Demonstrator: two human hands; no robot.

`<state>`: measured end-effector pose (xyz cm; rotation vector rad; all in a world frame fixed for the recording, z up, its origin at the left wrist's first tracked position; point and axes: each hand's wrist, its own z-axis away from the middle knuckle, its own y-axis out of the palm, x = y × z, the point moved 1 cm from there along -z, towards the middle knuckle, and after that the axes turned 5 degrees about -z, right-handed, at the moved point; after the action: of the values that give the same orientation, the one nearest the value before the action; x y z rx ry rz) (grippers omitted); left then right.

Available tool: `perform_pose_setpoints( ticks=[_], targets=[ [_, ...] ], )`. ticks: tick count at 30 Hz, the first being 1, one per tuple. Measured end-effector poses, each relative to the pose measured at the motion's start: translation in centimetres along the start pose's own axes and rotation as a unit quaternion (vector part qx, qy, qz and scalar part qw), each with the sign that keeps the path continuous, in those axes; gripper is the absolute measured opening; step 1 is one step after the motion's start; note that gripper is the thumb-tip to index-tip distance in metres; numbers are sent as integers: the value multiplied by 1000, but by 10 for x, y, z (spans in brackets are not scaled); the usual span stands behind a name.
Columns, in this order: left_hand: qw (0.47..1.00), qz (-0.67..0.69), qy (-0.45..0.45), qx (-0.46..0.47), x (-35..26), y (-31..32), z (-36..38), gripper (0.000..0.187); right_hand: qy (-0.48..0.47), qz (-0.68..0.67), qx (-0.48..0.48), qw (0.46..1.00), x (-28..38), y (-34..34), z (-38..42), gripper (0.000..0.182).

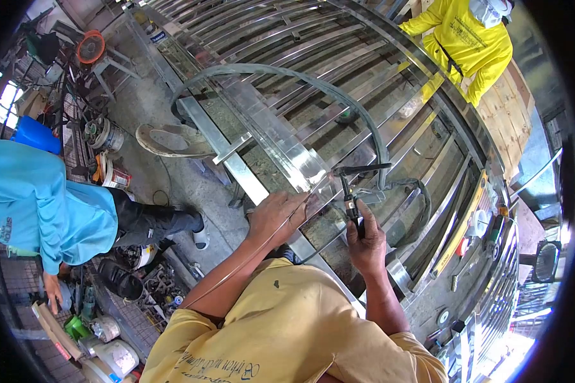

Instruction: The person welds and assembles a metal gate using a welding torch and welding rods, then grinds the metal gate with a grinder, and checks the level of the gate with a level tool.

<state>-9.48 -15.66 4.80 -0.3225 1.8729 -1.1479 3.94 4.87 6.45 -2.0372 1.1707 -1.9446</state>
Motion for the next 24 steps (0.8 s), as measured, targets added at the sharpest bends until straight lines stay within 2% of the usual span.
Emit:
perform_pose_setpoints(
  ticks=[8, 12, 14, 16, 18, 24],
  targets=[
    [1000, 4, 5, -4, 1, 3, 0, 35, -3, -23, -3, 1000, -6, 3, 1, 52],
    [999, 12, 20, -23, 5, 8, 1, 33, 52, -24, 29, 998, 5, -4, 0, 50],
    [996, 26, 68, -44, 19, 21, 3, 32, 56, -25, 32, 998, 7, -4, 0, 51],
    [996, 24, 68, -43, 23, 26, 6, 32, 25, -6, 18, 1000, -2, -1, 1, 52],
    [1000, 3, 21, -18, 4, 5, 1, 33, 9, -1, 4, 1000, -4, 1, 3, 53],
    [999, 9, 22, -23, 6, 9, 1, 35, -2, -16, -16, 1000, -5, 2, 4, 52]
  ],
)
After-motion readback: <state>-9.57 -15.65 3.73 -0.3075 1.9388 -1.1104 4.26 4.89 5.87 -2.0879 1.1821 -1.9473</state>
